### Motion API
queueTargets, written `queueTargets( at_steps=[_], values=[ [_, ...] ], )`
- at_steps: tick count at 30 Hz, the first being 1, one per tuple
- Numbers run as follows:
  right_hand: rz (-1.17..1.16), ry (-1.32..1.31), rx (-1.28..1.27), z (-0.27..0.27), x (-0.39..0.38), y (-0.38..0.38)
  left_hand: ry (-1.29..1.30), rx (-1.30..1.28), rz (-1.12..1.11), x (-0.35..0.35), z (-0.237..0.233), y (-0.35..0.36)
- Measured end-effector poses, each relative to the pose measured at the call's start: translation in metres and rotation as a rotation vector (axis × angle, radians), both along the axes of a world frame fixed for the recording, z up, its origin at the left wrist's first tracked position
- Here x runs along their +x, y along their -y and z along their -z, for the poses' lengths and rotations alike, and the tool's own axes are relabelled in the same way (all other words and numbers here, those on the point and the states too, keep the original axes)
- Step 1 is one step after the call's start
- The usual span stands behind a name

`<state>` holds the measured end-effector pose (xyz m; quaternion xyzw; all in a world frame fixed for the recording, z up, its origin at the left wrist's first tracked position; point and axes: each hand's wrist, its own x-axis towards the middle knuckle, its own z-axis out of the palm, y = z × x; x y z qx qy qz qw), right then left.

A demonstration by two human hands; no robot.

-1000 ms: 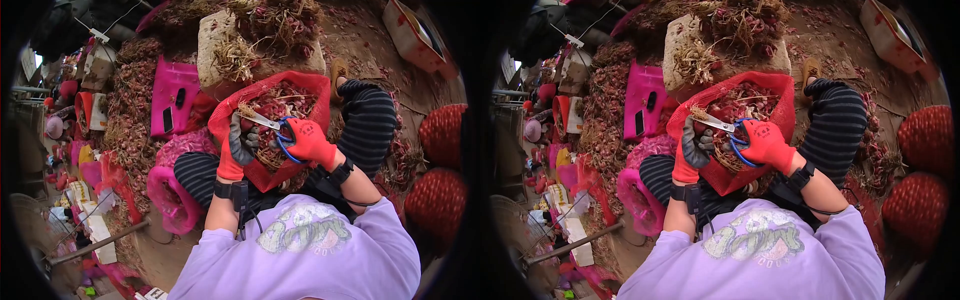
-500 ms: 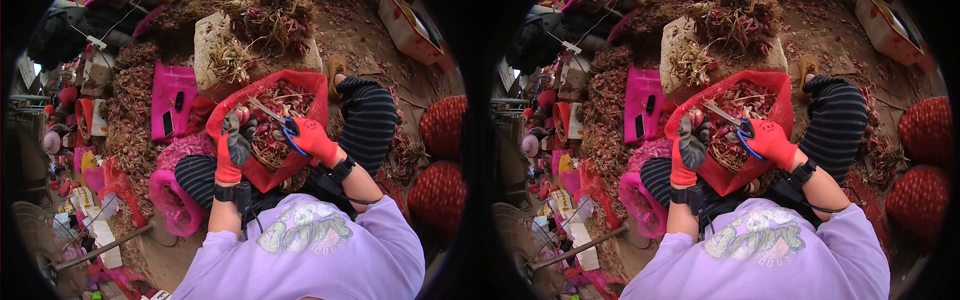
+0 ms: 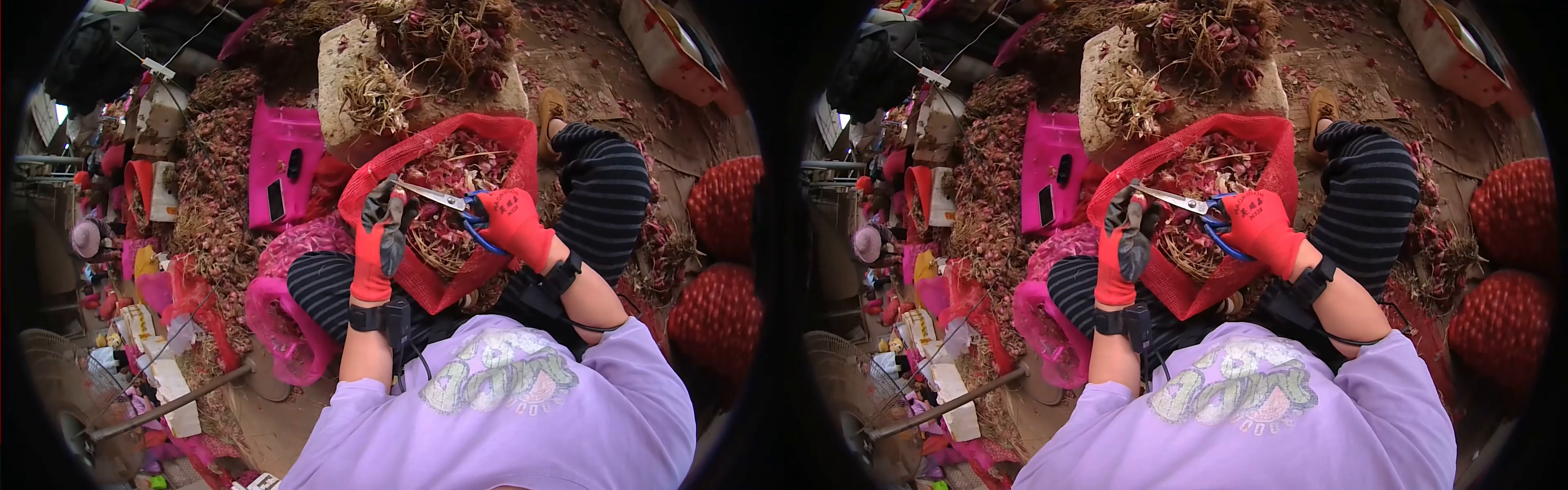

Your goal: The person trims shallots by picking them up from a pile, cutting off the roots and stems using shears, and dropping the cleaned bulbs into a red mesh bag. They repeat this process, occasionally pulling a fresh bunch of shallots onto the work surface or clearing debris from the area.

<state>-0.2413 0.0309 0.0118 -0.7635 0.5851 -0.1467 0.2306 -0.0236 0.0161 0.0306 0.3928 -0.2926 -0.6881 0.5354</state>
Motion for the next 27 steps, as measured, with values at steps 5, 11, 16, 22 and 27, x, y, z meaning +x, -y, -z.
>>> queueTargets(
  at_steps=[5,11,16,22,27],
  values=[
    [0.060,0.215,0.003,0.004,0.002,0.000,-0.018,-0.169,0.024,0.012,0.016,0.006],
    [0.048,0.090,-0.057,0.011,0.008,-0.002,0.256,-0.233,-0.121,0.008,0.008,0.008],
    [0.051,0.096,-0.059,0.011,0.015,-0.004,0.366,-0.277,-0.134,-0.007,0.004,0.000],
    [0.083,0.146,0.005,0.006,0.014,-0.004,0.245,-0.185,-0.152,-0.006,0.005,-0.001],
    [0.084,0.170,0.031,0.006,0.017,-0.004,-0.082,-0.039,-0.111,0.003,0.016,0.001]
  ],
)
